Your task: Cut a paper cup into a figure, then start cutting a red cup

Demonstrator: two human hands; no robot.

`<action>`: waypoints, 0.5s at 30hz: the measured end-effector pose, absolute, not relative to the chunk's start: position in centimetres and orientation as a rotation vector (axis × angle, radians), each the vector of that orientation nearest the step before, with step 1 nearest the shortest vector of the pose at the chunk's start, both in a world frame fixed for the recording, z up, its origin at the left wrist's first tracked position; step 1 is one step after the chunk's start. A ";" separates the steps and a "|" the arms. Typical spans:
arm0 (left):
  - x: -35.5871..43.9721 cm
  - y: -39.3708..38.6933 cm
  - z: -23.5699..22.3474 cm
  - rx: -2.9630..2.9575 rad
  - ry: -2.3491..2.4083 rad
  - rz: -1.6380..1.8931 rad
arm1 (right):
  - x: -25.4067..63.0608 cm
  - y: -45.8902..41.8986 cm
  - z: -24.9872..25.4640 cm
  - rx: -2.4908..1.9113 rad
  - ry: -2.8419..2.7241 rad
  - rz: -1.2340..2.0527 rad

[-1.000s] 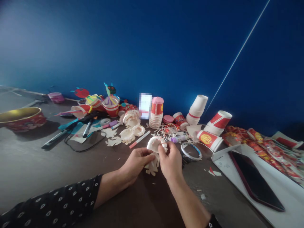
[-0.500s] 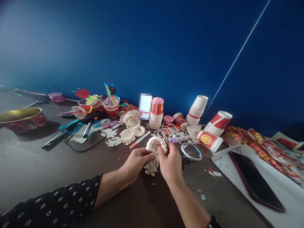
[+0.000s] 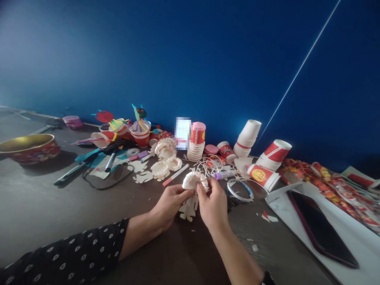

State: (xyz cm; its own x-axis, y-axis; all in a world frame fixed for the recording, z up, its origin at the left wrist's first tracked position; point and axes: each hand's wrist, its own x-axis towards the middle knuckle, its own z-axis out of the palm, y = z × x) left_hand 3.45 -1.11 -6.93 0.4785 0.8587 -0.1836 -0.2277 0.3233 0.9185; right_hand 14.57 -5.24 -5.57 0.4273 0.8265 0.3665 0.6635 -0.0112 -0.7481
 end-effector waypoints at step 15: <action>3.2 -1.3 -6.6 0.859 0.763 0.856 | 13.6 -5.8 -4.4 -1.594 -1.176 0.479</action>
